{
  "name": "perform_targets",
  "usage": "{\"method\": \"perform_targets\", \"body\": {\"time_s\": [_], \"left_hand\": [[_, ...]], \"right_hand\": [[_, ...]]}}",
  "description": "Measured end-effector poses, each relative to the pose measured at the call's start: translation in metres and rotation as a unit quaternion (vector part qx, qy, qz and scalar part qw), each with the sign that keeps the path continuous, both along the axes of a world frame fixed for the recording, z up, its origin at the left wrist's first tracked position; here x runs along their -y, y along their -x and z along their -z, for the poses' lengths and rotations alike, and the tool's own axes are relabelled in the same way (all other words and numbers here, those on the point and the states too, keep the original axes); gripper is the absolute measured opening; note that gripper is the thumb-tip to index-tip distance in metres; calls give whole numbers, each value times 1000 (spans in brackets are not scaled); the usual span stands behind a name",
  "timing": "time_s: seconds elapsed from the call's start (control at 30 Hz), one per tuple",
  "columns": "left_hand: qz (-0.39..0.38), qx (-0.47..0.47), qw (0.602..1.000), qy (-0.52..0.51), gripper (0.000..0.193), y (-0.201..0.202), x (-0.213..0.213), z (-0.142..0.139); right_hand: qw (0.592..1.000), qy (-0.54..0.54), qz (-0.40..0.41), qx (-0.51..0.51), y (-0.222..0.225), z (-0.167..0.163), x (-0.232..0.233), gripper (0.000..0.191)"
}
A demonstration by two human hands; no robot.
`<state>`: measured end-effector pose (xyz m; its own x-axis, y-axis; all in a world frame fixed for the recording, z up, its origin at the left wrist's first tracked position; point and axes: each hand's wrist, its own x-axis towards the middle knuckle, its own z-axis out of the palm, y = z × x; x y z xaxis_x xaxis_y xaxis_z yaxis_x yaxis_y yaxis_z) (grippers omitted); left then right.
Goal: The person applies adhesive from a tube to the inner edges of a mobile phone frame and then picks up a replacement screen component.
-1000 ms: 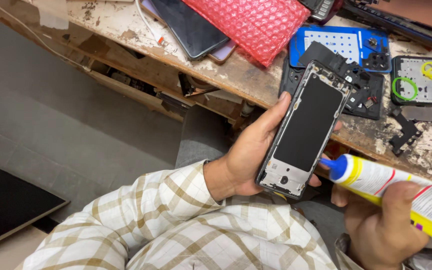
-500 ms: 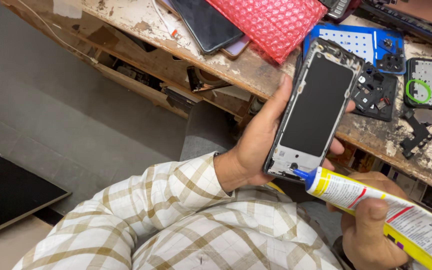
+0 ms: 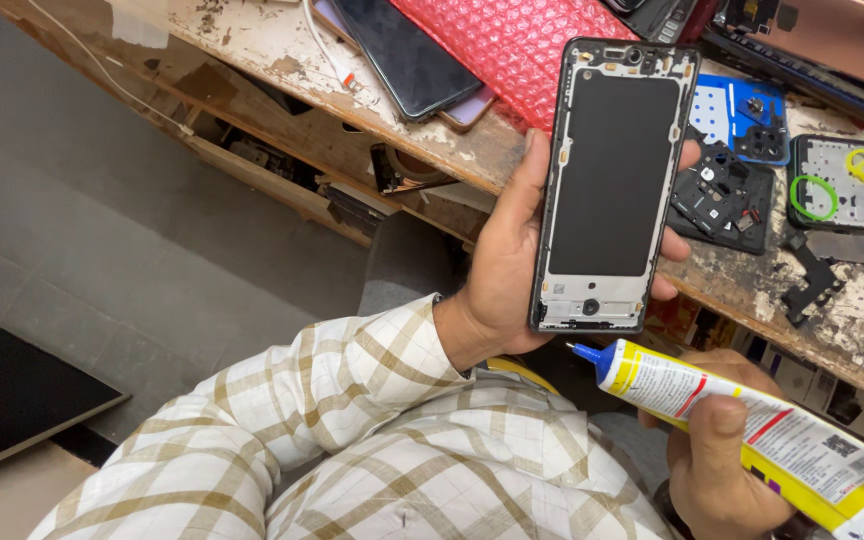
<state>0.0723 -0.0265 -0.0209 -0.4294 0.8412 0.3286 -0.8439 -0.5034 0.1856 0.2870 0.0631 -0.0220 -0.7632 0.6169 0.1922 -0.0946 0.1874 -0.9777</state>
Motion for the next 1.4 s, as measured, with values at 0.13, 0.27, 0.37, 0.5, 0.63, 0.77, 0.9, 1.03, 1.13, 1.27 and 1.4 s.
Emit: {"method": "perform_targets", "body": {"time_s": [0.13,0.27,0.37,0.5,0.63,0.77,0.9,1.03,1.13,1.27,1.4], "left_hand": [[-3,4,999,-37,69,2,-1,1],[-10,18,999,-34,70,3,-2,0],[-15,23,999,-25,71,4,-3,-1],[-22,22,999,-21,72,5,-4,-3],[-36,-5,999,-25,71,5,-2,-4],[-57,-23,998,-6,74,4,-2,-5],[-71,-31,997,12,75,3,-1,-7],[-84,-56,995,18,73,2,0,-7],[-101,-82,991,29,75,2,1,-7],[-124,-124,983,53,75,1,4,-7],[-140,-169,972,84,79,-1,9,-6]], "right_hand": [[1000,11,6,13,-1,0,-1,56],[1000,4,11,27,-3,2,-3,57],[999,20,19,30,-4,3,-4,57],[998,31,51,28,-5,5,-2,55],[998,50,31,15,-6,4,-1,51],[999,35,23,-16,-7,2,0,48],[998,37,38,-29,-6,1,1,47],[998,18,52,-11,-4,-1,3,45],[999,12,36,-6,0,-5,6,44],[997,-62,42,36,6,-12,11,45],[988,-129,45,77,11,-22,16,48]]}}
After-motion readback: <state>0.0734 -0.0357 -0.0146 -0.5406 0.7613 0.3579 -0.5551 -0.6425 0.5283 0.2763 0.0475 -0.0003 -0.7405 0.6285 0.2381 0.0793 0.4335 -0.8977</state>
